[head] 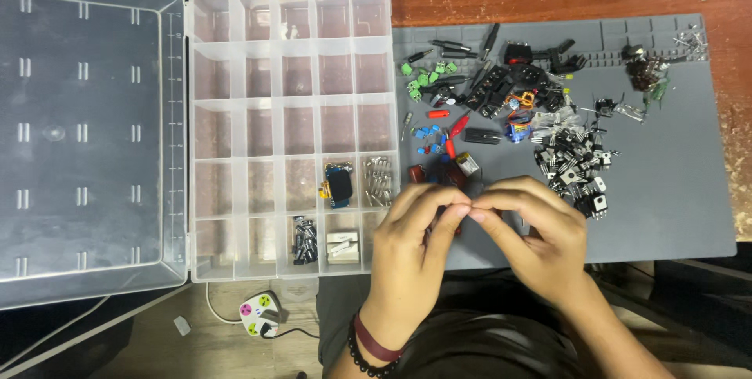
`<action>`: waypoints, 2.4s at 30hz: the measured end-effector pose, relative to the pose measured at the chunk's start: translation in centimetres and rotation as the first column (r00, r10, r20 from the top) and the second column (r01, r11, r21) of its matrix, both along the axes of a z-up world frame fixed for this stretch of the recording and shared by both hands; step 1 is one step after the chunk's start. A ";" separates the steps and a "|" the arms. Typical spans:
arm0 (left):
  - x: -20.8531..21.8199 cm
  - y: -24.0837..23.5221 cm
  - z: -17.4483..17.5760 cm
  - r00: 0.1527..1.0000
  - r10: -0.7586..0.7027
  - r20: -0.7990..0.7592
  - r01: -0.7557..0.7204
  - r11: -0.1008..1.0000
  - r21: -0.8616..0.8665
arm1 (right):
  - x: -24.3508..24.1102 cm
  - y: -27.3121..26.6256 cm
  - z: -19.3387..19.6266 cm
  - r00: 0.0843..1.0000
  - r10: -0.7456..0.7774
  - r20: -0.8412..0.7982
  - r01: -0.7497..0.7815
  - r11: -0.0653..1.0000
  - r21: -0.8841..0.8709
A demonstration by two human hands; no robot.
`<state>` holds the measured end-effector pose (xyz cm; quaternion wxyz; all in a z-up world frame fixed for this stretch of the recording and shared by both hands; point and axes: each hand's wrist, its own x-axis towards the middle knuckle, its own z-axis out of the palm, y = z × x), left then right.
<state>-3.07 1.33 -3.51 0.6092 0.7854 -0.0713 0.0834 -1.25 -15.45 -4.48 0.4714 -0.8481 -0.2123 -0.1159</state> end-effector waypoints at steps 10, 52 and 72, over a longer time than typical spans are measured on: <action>-0.2 1.2 -0.2 0.975 -0.036 0.218 -0.003 0.984 0.177 | -1.1 0.9 -1.0 0.938 0.052 -0.343 0.055 0.954 0.295; -4.8 7.2 0.0 0.994 0.111 0.009 -0.109 0.959 0.263 | -0.8 4.1 0.6 0.971 0.173 0.163 -0.120 0.948 -0.295; -6.3 9.9 -0.5 0.888 0.458 0.043 -0.383 0.684 0.621 | 1.9 -17.8 -1.8 0.830 -0.541 0.137 0.537 0.708 -0.458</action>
